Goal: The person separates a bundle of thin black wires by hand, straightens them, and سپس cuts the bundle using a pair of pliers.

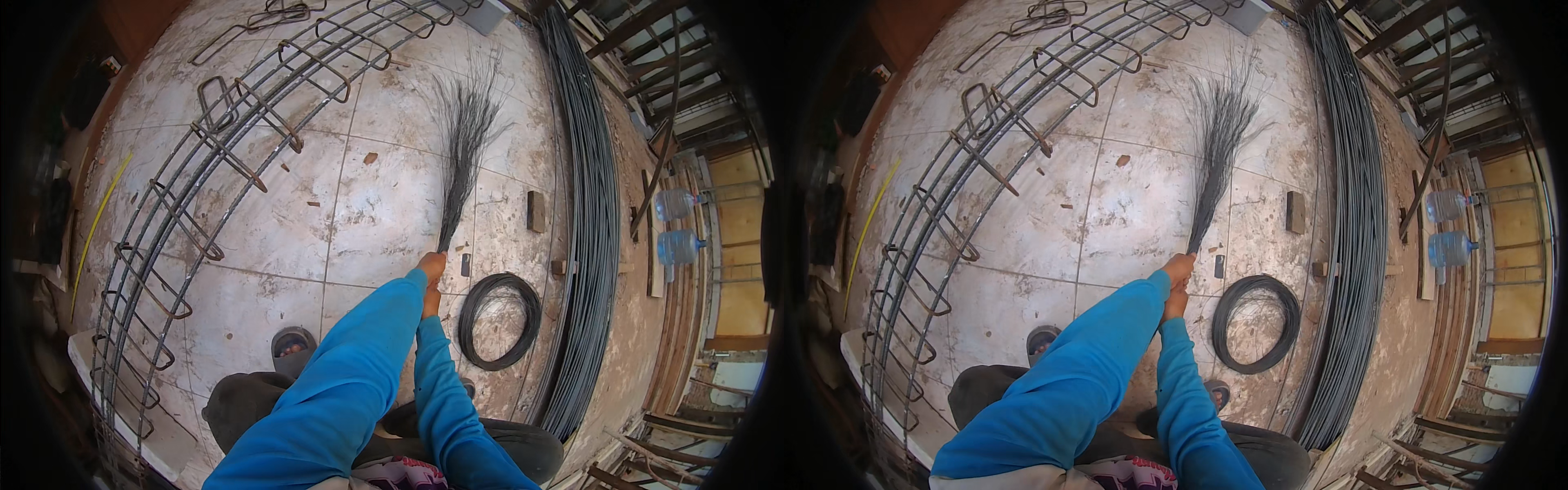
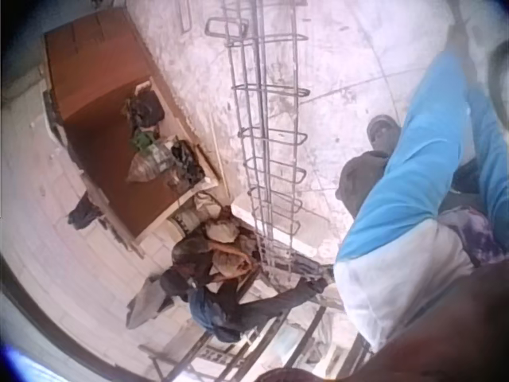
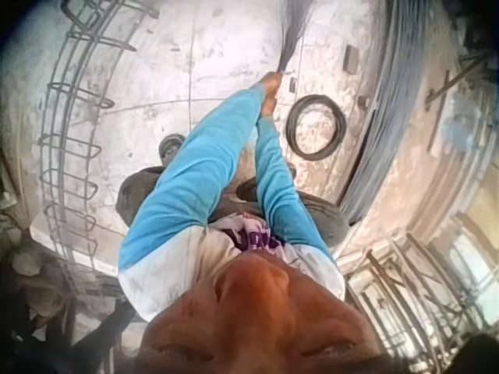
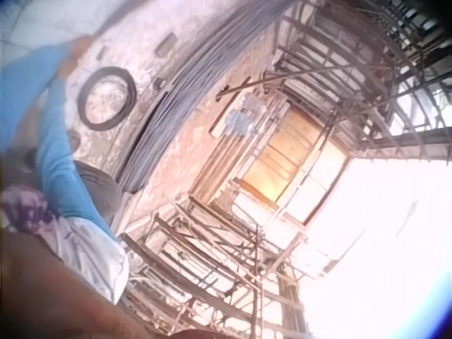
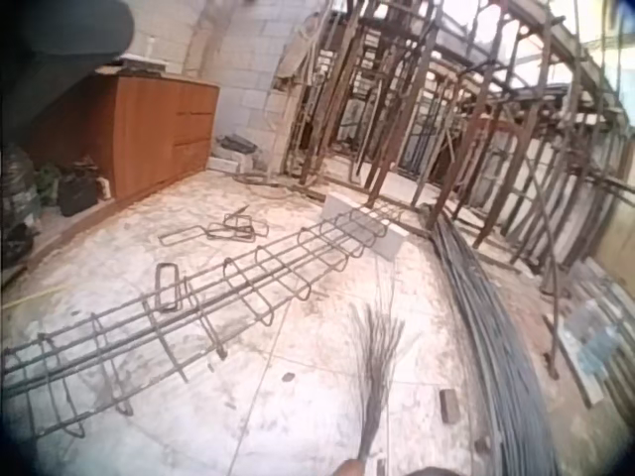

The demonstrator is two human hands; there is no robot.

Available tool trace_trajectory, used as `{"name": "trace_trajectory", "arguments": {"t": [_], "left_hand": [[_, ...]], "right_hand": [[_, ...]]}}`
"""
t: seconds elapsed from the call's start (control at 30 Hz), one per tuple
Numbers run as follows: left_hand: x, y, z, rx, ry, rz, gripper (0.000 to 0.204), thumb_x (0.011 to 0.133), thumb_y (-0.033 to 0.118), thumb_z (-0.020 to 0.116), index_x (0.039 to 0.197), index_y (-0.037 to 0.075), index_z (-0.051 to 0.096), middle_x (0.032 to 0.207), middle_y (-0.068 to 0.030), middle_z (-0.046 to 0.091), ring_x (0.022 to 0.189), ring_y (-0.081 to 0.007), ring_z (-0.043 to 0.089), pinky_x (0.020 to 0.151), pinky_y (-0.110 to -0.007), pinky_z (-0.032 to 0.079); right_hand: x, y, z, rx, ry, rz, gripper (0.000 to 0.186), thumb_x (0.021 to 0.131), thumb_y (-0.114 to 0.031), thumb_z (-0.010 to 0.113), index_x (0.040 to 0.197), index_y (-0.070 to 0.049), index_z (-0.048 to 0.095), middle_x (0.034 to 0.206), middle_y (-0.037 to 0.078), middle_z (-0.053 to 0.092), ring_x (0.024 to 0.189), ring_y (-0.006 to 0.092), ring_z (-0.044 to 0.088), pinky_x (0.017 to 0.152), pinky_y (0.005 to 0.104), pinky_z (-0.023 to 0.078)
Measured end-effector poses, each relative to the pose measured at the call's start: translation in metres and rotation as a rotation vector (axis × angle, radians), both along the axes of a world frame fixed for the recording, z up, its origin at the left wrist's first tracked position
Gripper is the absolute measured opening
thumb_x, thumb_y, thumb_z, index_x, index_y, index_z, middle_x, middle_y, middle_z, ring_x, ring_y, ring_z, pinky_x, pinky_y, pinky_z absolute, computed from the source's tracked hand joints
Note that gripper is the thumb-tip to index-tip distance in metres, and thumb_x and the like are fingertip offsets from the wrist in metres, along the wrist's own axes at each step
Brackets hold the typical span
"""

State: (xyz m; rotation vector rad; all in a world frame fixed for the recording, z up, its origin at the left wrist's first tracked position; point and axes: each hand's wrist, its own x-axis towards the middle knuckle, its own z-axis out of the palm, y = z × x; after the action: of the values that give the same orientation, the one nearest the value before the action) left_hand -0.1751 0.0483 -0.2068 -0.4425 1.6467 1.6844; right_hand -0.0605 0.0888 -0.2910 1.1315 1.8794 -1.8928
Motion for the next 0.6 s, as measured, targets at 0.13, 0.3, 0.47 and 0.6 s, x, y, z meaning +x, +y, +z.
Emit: {"name": "trace_trajectory", "arguments": {"t": [0.13,0.3,0.47,0.6], "left_hand": [[-0.025,0.004,0.073,0.177,0.203,0.076,0.045,0.095,0.04,0.046,0.09,-0.003,0.056,0.066,-0.0142,0.056,0.051,-0.0252,0.052,0.048,-0.044,0.04],[0.005,-0.008,0.344,0.419,0.971,-0.164,0.041,0.094,0.034,0.047,0.094,-0.005,0.057,0.071,-0.0165,0.062,0.06,-0.028,0.061,0.055,-0.043,0.047],[0.058,-0.005,0.479,0.37,1.407,-0.356,0.038,0.093,0.032,0.048,0.093,-0.003,0.061,0.075,-0.0145,0.067,0.065,-0.0265,0.067,0.058,-0.039,0.05],[0.039,0.009,0.513,0.375,1.519,-0.346,0.029,0.088,0.028,0.052,0.089,0.002,0.065,0.078,-0.0125,0.068,0.072,-0.0242,0.067,0.063,-0.038,0.051]], "right_hand": [[-0.054,-0.006,0.134,0.146,0.639,-0.069,0.049,0.1,-0.039,0.04,0.112,0.006,0.054,0.095,0.012,0.064,0.081,0.0187,0.062,0.068,0.0321,0.049],[-0.074,0.033,0.272,0.302,1.129,-0.046,0.044,0.099,-0.037,0.042,0.114,0.003,0.054,0.098,0.01,0.063,0.083,0.0177,0.06,0.07,0.0306,0.049],[-0.055,0.028,0.343,0.311,1.371,0.041,0.044,0.099,-0.038,0.042,0.113,0.002,0.054,0.097,0.01,0.063,0.082,0.0186,0.06,0.069,0.0313,0.049],[-0.058,0.023,0.359,0.344,1.415,0.063,0.044,0.098,-0.039,0.043,0.112,0.001,0.054,0.096,0.01,0.063,0.081,0.0193,0.061,0.068,0.0319,0.05]]}}
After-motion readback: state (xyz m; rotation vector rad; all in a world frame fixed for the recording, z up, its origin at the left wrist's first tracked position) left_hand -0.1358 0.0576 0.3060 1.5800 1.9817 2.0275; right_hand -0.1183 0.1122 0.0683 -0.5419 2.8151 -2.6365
